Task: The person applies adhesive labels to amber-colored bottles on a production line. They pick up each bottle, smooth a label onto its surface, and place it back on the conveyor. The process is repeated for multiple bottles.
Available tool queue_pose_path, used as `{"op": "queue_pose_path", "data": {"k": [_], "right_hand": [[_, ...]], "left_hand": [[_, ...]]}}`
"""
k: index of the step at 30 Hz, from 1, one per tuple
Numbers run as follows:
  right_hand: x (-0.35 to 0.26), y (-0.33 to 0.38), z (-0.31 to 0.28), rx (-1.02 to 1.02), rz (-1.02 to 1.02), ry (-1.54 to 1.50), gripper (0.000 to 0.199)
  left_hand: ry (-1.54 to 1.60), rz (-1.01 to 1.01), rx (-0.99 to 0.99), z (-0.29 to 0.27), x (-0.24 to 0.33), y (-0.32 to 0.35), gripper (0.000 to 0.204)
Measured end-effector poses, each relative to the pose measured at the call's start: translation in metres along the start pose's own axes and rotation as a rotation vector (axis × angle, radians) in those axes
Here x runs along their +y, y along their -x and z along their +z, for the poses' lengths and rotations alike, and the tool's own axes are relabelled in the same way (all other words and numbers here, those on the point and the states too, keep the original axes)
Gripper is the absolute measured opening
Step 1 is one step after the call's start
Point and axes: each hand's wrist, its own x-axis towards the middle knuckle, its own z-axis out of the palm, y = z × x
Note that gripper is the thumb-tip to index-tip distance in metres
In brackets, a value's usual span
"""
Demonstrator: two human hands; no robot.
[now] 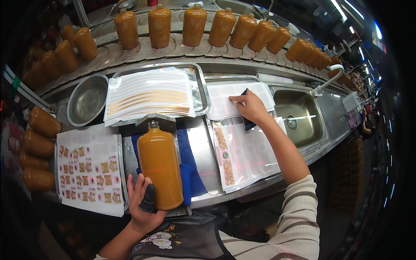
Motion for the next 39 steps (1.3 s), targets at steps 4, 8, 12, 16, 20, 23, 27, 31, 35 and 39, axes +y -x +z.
{"op": "queue_pose_path", "data": {"k": [4, 8, 12, 16, 20, 23, 27, 31, 35, 39], "right_hand": [[0.033, -0.019, -0.021, 0.085, 0.2, 0.073, 0.025], [0.041, -0.018, -0.024, 0.046, 0.217, 0.11, 0.038], [0.031, -0.032, -0.021, -0.058, 0.18, 0.069, 0.042], [0.036, -0.047, -0.016, -0.07, 0.107, 0.061, 0.045], [0.039, -0.057, -0.018, -0.139, 0.094, 0.06, 0.048], [0.049, -0.064, -0.007, -0.05, 0.01, 0.123, 0.048], [0.06, -0.085, 0.0, -0.123, -0.008, 0.051, 0.041], [0.064, -0.101, 0.001, -0.163, 0.0, 0.025, 0.031], [0.074, -0.108, 0.003, -0.237, 0.065, -0.127, 0.022], [0.07, -0.098, 0.007, -0.073, -0.002, -0.074, 0.016]], "left_hand": [[0.003, -0.012, -0.01, 0.0, 0.003, -0.001, 0.086], [0.024, -0.019, 0.003, 0.002, 0.003, -0.001, 0.085], [0.045, -0.027, -0.015, 0.001, 0.001, -0.001, 0.083], [0.05, -0.023, -0.02, 0.0, 0.001, -0.001, 0.081], [0.07, -0.036, -0.007, -0.002, 0.004, -0.006, 0.078], [0.077, -0.026, -0.003, 0.001, 0.001, -0.004, 0.076], [0.077, -0.024, -0.005, 0.0, -0.001, -0.002, 0.074], [0.094, -0.051, 0.001, -0.001, 0.003, -0.005, 0.07], [0.103, -0.044, -0.018, -0.001, -0.001, 0.002, 0.068], [0.1, -0.022, -0.015, -0.002, 0.0, -0.004, 0.07]]}}
